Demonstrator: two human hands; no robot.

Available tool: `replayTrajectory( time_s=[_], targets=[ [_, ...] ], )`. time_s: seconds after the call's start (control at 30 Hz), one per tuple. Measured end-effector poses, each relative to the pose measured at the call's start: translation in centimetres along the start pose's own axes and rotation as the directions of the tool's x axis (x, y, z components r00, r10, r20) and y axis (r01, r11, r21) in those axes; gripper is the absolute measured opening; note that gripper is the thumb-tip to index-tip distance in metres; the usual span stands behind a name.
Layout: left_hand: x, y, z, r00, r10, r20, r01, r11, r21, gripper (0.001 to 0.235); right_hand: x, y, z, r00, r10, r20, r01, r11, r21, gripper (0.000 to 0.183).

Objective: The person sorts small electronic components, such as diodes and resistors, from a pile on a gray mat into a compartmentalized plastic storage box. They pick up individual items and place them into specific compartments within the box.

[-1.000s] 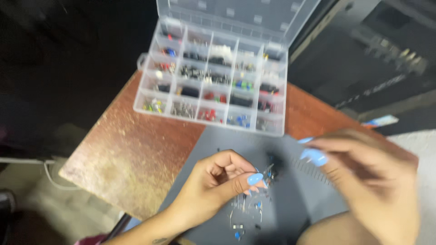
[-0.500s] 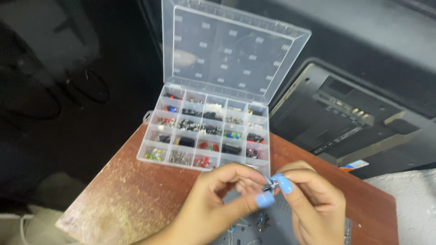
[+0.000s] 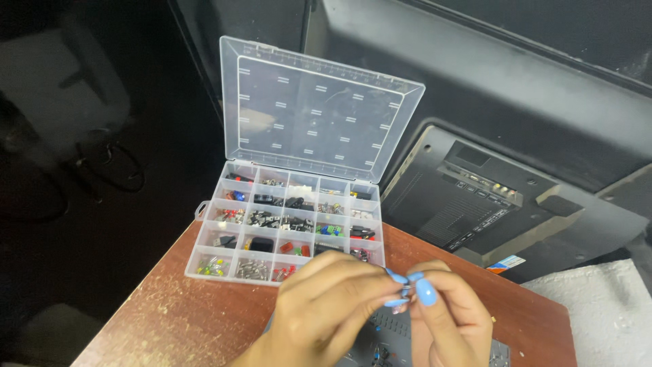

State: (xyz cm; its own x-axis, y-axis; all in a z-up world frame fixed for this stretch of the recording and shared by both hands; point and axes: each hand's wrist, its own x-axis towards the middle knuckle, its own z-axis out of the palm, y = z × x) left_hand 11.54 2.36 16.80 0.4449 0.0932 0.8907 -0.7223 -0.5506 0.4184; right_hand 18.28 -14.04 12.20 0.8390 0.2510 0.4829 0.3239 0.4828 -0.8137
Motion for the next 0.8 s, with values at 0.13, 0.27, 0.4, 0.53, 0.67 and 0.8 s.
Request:
replayTrajectory(
  time_s=[0.13,0.27,0.4,0.53,0.67,0.8],
  targets=[
    [1.0,-0.1,-0.5,1.000,0.004,-0.028,-0.005,1.000,-0.020,0.013,0.0,-0.1,-0.6,0.984,-0.179,-0.019,0.166,0.943,-0.287,0.025],
    [1.2,0.2,-1.1,0.998,-0.065,0.006,0.065,0.993,-0.095,0.012,-0.2,-1.4,0.1,0.964,-0.266,-0.017,0.231,0.865,-0.445,0.019],
    [0.8,-0.4,-1.4,0.996,-0.072,0.043,0.078,0.986,-0.149,0.014,-0.4,-1.2,-0.8,0.959,-0.276,0.060,0.256,0.757,-0.601,0.014],
    [1.0,-0.5,-1.9,0.995,-0.091,0.047,0.097,0.982,-0.161,0.017,-0.9,-0.2,-3.7,0.956,-0.248,0.157,0.290,0.723,-0.626,0.021],
    [0.8,-1.0,-1.9,0.992,-0.117,0.043,0.123,0.977,-0.174,0.017,-0.3,0.1,-4.3,0.930,-0.277,0.240,0.366,0.693,-0.621,0.020],
    [0.8,-1.0,-1.9,0.990,-0.140,0.034,0.143,0.975,-0.168,0.013,-0.3,-0.1,-4.1,0.928,-0.279,0.248,0.373,0.670,-0.642,0.014]
  ],
)
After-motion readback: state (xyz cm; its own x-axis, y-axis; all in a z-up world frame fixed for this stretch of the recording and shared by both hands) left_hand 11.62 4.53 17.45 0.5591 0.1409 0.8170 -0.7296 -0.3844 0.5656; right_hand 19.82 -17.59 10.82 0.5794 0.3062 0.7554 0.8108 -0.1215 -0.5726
